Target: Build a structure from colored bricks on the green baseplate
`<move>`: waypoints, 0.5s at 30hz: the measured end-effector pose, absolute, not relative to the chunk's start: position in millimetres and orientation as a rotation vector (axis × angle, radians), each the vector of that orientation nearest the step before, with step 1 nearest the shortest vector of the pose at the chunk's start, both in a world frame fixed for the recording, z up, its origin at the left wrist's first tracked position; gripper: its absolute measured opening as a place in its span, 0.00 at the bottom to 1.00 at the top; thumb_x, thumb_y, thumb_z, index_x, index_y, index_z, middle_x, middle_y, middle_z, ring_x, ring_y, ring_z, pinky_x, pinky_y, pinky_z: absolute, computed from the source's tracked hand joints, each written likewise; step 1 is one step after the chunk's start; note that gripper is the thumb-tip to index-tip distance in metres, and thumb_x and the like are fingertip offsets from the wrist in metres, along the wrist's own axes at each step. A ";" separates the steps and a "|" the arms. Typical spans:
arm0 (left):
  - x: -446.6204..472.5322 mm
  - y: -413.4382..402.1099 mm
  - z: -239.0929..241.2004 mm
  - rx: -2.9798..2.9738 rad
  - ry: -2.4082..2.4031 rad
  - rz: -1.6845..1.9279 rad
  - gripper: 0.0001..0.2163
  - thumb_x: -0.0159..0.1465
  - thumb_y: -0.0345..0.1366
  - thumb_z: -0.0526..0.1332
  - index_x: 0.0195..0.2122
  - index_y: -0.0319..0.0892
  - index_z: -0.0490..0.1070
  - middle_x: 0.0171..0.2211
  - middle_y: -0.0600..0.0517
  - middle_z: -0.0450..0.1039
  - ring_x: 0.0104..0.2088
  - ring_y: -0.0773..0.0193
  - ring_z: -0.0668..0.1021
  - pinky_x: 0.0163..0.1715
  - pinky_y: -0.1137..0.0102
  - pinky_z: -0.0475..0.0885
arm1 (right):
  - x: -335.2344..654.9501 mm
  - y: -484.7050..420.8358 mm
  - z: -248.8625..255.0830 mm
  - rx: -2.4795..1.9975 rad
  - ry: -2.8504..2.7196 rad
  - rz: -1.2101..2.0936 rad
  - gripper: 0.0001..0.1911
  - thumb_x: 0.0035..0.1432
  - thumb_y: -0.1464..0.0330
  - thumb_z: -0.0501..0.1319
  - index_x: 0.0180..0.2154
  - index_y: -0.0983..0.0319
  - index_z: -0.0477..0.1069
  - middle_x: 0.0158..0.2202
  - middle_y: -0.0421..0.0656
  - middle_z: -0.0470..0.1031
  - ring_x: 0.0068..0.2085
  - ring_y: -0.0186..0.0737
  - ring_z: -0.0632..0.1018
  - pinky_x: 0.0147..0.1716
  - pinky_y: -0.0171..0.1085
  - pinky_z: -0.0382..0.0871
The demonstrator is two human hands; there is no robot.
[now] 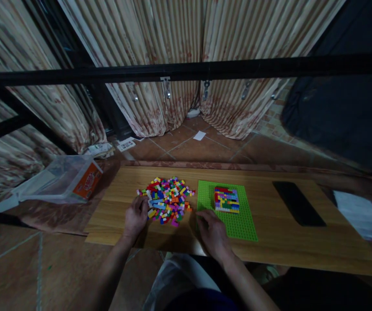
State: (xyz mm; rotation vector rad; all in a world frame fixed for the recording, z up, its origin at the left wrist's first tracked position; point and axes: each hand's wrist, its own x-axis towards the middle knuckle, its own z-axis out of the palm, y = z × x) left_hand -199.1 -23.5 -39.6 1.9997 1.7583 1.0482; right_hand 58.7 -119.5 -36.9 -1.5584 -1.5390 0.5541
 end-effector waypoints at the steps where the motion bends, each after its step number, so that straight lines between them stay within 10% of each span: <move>1: -199.5 -23.2 -40.4 1.999 1.761 1.049 0.12 0.66 0.40 0.51 0.35 0.42 0.72 0.35 0.48 0.76 0.36 0.61 0.79 0.39 0.70 0.73 | 58.8 -120.1 -38.2 -1.558 -1.546 0.550 0.13 0.61 0.71 0.53 0.42 0.59 0.74 0.40 0.46 0.76 0.42 0.43 0.77 0.43 0.43 0.72; 15: -198.7 -25.4 -38.7 1.972 1.773 1.027 0.12 0.65 0.40 0.51 0.36 0.42 0.72 0.36 0.47 0.77 0.37 0.60 0.79 0.40 0.69 0.73 | 57.1 -120.2 -45.2 -1.578 -1.611 0.488 0.12 0.61 0.72 0.53 0.39 0.58 0.75 0.40 0.47 0.76 0.42 0.44 0.76 0.43 0.42 0.72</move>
